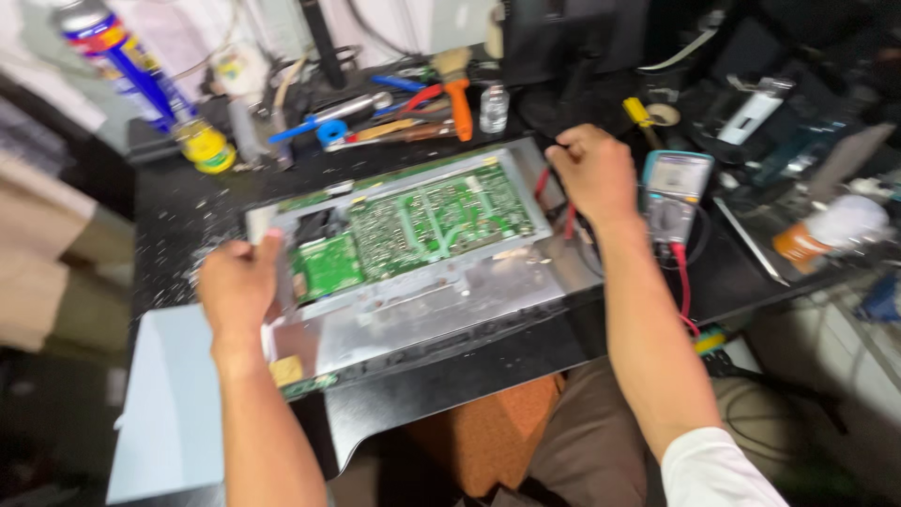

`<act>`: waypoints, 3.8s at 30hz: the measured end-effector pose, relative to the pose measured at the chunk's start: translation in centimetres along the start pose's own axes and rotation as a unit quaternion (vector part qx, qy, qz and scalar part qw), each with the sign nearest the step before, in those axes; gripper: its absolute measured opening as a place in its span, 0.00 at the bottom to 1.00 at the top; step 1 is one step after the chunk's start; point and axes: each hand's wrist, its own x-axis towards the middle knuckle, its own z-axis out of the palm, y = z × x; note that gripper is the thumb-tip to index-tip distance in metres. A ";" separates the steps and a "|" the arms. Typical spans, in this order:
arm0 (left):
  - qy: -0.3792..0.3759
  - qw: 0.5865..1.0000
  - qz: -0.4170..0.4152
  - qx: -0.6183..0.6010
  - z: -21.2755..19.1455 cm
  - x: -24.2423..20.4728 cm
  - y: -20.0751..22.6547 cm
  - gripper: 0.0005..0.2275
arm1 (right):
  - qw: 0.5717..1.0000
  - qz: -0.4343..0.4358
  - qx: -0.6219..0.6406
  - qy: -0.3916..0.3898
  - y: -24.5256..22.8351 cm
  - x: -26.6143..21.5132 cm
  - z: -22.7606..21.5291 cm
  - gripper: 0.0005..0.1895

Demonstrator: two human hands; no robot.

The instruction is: The person disassembles an electronic monitor, uses a screwdriver to remove screws from a circuit board, handles internal components, and uses a probe tool to work on the wiring and connections.

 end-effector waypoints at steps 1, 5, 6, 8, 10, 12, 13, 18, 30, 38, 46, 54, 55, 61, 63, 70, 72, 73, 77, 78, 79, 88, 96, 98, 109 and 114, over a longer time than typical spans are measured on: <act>-0.006 1.000 0.009 -0.005 0.1 -0.1 0.5 0.21 | 1.000 0.004 -0.006 0.009 0.2 -0.1 0.2 0.12; 0.111 0.979 0.166 -0.045 0.4 -1.1 3.6 0.12 | 0.992 -0.005 -0.118 0.038 1.1 -0.4 1.4 0.17; 0.107 0.974 0.188 -0.071 0.5 -1.6 4.5 0.10 | 0.990 0.000 -0.137 0.038 1.5 -0.5 1.7 0.20; 0.094 0.967 0.225 -0.072 1.1 -2.2 6.2 0.10 | 0.987 -0.001 -0.155 0.053 2.0 -0.6 2.2 0.21; 0.082 0.960 0.260 -0.068 1.5 -2.8 7.4 0.09 | 0.984 -0.001 -0.169 0.063 2.3 -0.5 2.3 0.22; 0.051 0.955 0.280 -0.088 2.0 -3.3 8.1 0.09 | 0.986 0.104 -0.129 0.006 2.6 -0.5 2.2 0.26; 0.051 0.953 0.283 -0.090 2.1 -3.4 8.3 0.09 | 0.986 0.105 -0.129 0.010 2.7 -0.5 2.2 0.26; 0.051 0.950 0.297 -0.086 2.4 -3.0 7.5 0.08 | 0.985 0.138 -0.101 -0.008 3.0 -0.4 2.4 0.22; 0.120 0.956 0.243 -0.111 2.4 0.3 0.8 0.05 | 0.942 0.058 0.284 0.170 -3.6 -0.5 2.8 0.20; 0.071 0.948 0.153 -0.271 3.6 1.6 -0.3 0.05 | 0.875 -0.181 0.436 0.107 -13.6 -1.1 7.4 0.31; 0.055 0.961 0.077 -0.261 3.3 1.5 -0.5 0.06 | 0.895 -0.178 0.408 -0.040 -24.2 -0.9 15.7 0.32; 0.038 0.958 0.058 -0.280 2.9 1.6 -0.2 0.07 | 0.903 -0.141 0.368 -0.173 -26.8 -1.0 23.2 0.20; 0.038 0.958 0.054 -0.280 2.9 1.7 -0.1 0.07 | 0.904 -0.159 0.356 -0.176 -26.8 -1.2 23.7 0.20; 0.029 0.949 0.059 -0.309 2.8 1.6 -0.1 0.07 | 0.884 -0.177 0.359 -0.241 -26.4 -2.0 25.2 0.19; 0.031 0.953 0.054 -0.297 2.9 1.6 -0.1 0.07 | 0.883 -0.174 0.363 -0.241 -26.2 -2.1 25.4 0.20; 0.025 0.953 0.037 -0.298 2.9 1.8 -0.1 0.07 | 0.874 -0.157 0.376 -0.265 -25.7 -2.1 26.1 0.20; 0.013 0.955 0.005 -0.295 3.1 1.9 -0.1 0.07 | 0.878 -0.162 0.365 -0.263 -25.6 -2.0 25.9 0.21; 0.014 0.955 0.003 -0.295 3.2 1.8 -0.2 0.07 | 0.883 -0.160 0.353 -0.263 -25.5 -2.2 25.8 0.21; 0.065 0.961 0.041 -0.267 4.0 2.0 -0.4 0.07 | 0.838 -0.156 0.458 -0.252 -25.2 -1.3 24.6 0.21; 0.086 0.964 0.042 -0.247 4.1 2.0 -0.4 0.07 | 0.838 -0.146 0.465 -0.244 -24.9 -1.1 24.0 0.21; 0.083 0.964 0.043 -0.248 4.3 2.1 -0.4 0.07 | 0.839 -0.132 0.471 -0.237 -24.5 -1.0 23.2 0.21; 0.157 0.933 0.002 -0.323 3.5 2.0 0.6 0.18 | 0.833 -0.062 0.529 -0.150 -18.8 -1.5 15.3 0.21; 0.070 0.936 0.144 -0.314 1.5 0.7 3.1 0.16 | 0.848 -0.027 0.521 -0.099 -15.2 -3.1 11.8 0.19; 0.062 0.940 0.151 -0.300 0.9 0.5 3.4 0.15 | 0.845 -0.033 0.525 -0.096 -14.9 -2.7 11.6 0.19; 0.048 0.940 0.173 -0.291 0.7 -0.3 4.2 0.12 | 0.862 -0.038 0.499 -0.080 -14.5 -3.1 11.1 0.20; 0.033 0.938 0.164 -0.303 1.0 -0.1 3.7 0.07 | 0.856 -0.040 0.508 -0.088 -14.6 -3.2 11.2 0.20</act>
